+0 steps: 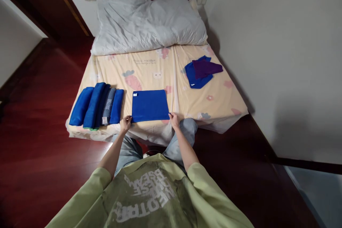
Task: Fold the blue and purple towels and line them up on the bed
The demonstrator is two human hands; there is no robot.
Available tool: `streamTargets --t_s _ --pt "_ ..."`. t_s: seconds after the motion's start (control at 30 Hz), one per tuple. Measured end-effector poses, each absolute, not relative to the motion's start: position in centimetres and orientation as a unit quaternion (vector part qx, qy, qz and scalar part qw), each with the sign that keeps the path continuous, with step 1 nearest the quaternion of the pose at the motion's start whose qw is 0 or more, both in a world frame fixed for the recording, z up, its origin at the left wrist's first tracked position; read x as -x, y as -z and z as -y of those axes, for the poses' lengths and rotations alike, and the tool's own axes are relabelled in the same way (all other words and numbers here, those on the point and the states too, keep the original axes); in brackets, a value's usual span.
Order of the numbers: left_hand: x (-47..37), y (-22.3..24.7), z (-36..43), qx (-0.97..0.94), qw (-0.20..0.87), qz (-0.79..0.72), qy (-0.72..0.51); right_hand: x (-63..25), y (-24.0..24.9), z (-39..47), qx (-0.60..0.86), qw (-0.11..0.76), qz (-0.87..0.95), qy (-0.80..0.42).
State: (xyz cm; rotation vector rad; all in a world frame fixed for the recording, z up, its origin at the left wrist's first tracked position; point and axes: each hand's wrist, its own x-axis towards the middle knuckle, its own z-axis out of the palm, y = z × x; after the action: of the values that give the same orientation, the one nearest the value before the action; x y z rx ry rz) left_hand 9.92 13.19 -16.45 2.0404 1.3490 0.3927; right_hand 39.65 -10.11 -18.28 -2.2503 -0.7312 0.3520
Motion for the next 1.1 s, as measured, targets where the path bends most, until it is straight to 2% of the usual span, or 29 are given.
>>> streamTargets --t_s 0.3,0.6,1.1 --pt "-10.7 15.8 -13.7 -0.794 0.276 -0.534 -0.091 -39.1 16.8 9.6 0.904 0.335 0.218 -0.153" --pt "-10.9 15.2 -13.5 -0.791 0.279 -0.539 -0.075 -39.1 16.4 9.4 0.904 0.317 0.248 -0.143" --pt "-11.1 15.7 -13.2 -0.786 0.268 -0.549 -0.097 -39.4 15.9 8.5 0.919 0.27 0.239 -0.16"
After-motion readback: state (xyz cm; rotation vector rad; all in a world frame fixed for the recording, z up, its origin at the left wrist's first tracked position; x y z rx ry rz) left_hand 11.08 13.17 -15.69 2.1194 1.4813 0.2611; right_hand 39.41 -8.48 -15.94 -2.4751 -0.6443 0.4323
